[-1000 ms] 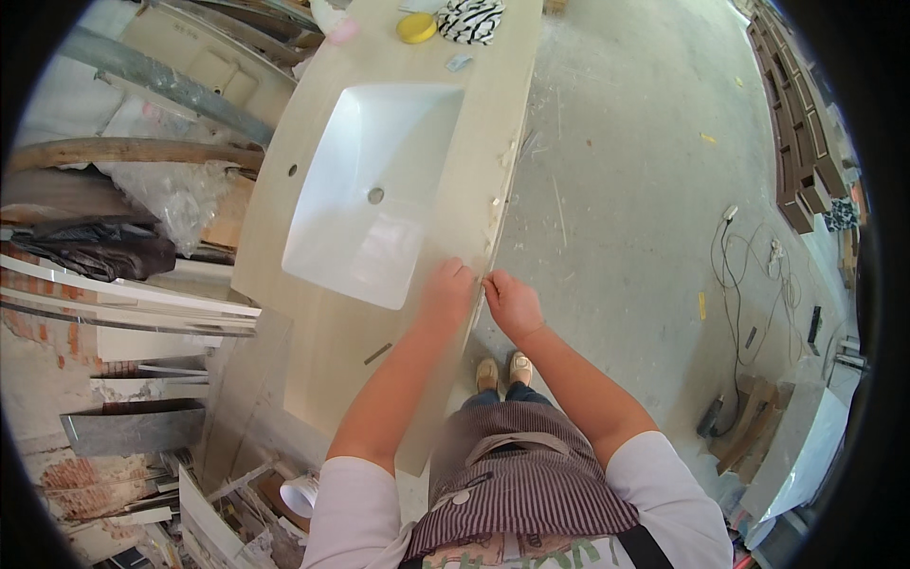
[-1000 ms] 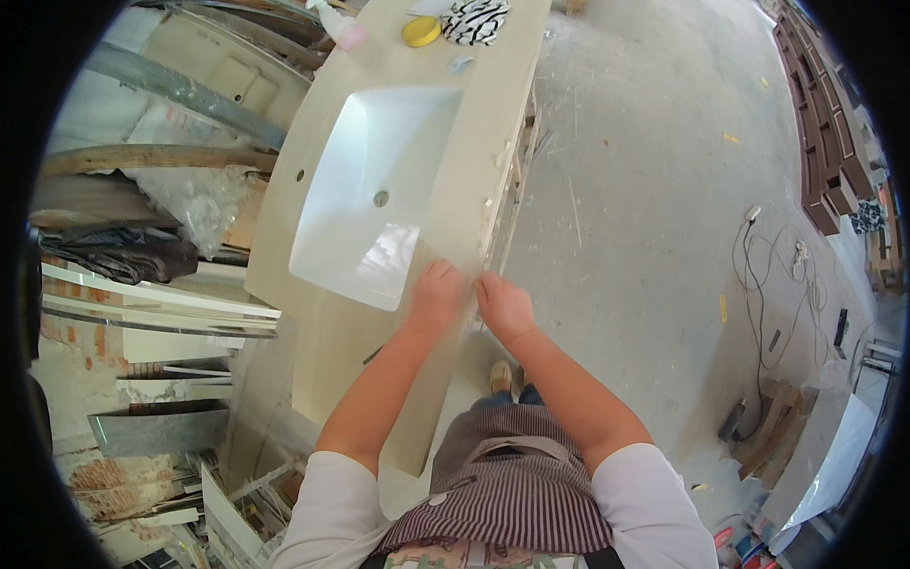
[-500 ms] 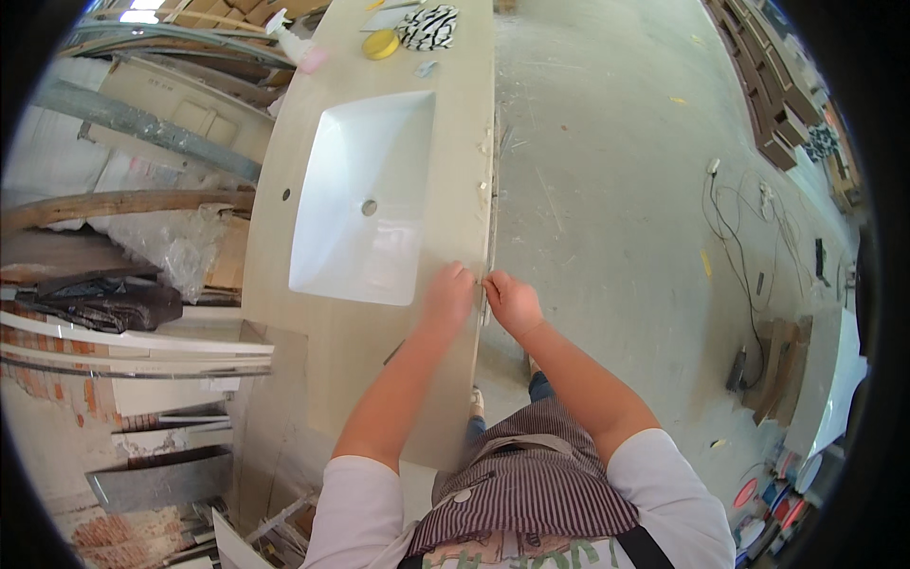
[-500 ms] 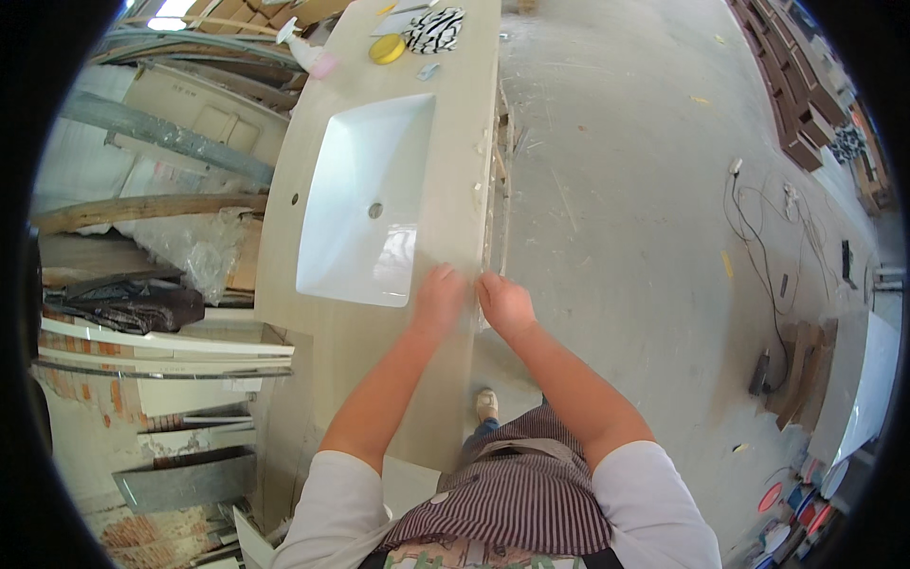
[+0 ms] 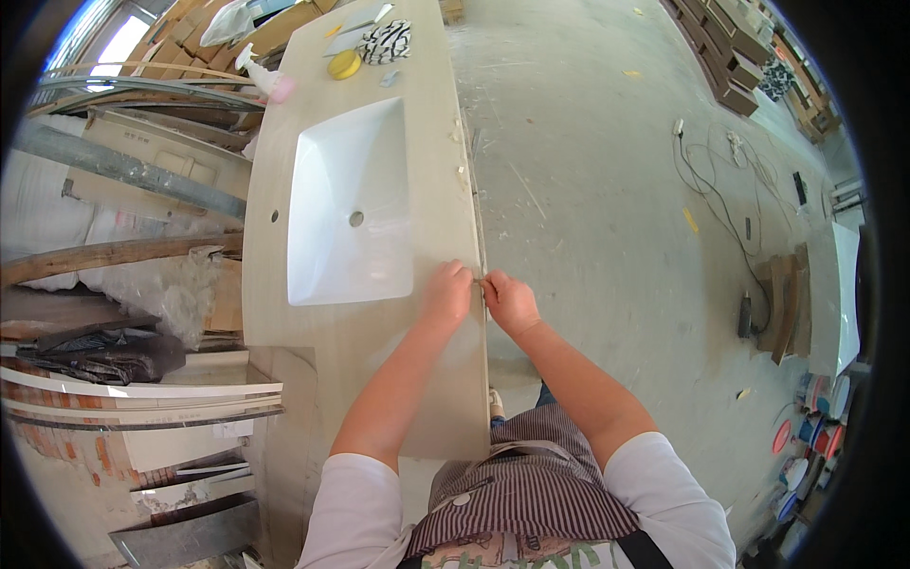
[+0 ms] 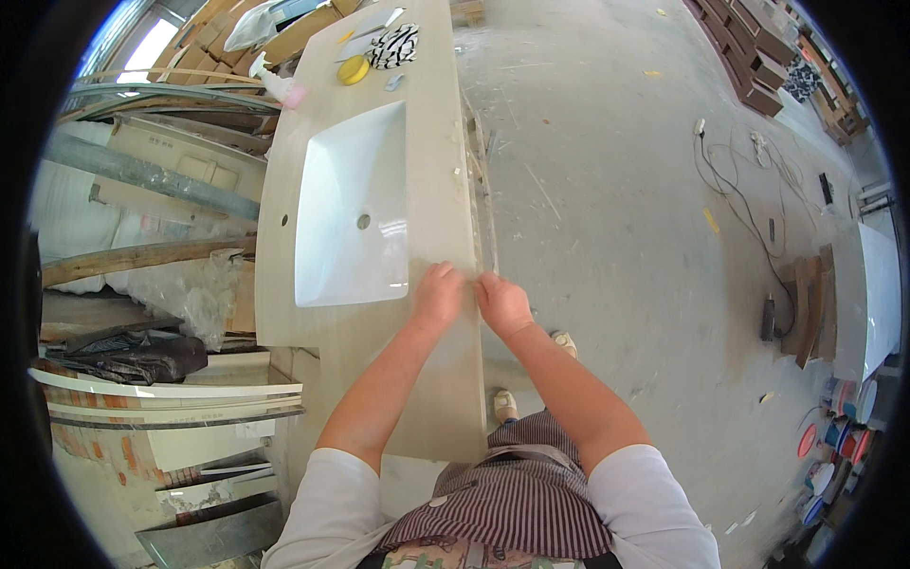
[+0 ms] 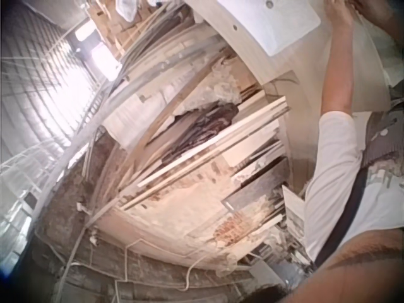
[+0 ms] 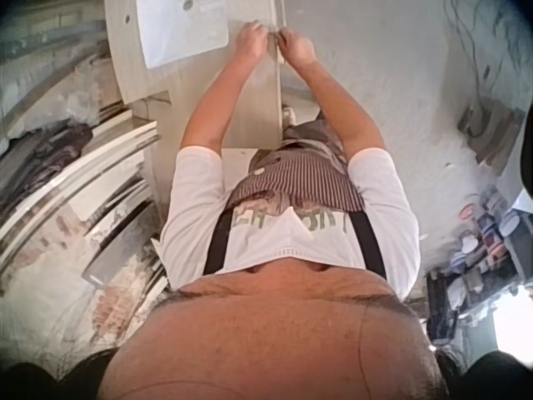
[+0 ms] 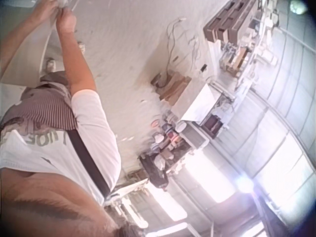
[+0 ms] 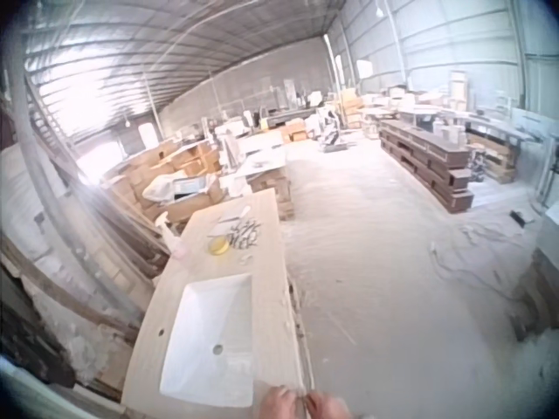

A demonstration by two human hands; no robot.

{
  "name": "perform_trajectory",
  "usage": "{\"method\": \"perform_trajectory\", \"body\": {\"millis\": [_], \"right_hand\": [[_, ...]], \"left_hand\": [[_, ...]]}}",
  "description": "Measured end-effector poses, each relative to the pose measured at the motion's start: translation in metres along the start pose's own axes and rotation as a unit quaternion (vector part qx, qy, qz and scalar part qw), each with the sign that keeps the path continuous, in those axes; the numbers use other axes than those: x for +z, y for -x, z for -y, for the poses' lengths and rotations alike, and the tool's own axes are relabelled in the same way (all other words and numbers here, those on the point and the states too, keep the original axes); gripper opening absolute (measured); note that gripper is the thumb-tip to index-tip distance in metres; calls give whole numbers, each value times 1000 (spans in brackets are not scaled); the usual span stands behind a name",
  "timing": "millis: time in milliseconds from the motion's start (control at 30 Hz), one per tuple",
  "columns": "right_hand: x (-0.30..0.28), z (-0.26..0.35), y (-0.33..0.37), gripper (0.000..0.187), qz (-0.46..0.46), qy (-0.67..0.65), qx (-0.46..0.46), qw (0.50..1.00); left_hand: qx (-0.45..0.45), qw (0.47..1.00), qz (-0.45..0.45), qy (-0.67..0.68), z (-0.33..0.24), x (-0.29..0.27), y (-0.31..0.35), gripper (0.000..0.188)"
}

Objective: The person applies a thin strip of edge banding to the edges of a light-colored countertop with an integrated sink. They use a small metal tool to press the strip along the edge and then wipe the surface with a cloth. The person moves around the countertop to cover multiple edges.

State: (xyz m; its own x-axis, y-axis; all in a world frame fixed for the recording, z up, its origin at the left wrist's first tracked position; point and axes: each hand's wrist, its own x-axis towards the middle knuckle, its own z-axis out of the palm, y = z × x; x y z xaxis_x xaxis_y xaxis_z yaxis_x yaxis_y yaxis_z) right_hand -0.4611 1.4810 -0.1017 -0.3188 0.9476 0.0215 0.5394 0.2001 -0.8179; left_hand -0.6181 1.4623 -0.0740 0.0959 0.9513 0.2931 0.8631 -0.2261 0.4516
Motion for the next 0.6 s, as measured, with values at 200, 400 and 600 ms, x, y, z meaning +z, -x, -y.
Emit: {"method": "perform_trajectory", "body": {"millis": [200,400,600], "right_hand": [[4,6,23,20,-5,17,16,1000],[4,7,55,18,-14,4,23,1000],[5,8,80,16,12,17,23,1000]], "left_hand": [[31,999,26,-2,2,-2,15,8],[28,998,57,2,-14,-9,39,5],[14,997,77,-2,-22,-11,67,3]]}}
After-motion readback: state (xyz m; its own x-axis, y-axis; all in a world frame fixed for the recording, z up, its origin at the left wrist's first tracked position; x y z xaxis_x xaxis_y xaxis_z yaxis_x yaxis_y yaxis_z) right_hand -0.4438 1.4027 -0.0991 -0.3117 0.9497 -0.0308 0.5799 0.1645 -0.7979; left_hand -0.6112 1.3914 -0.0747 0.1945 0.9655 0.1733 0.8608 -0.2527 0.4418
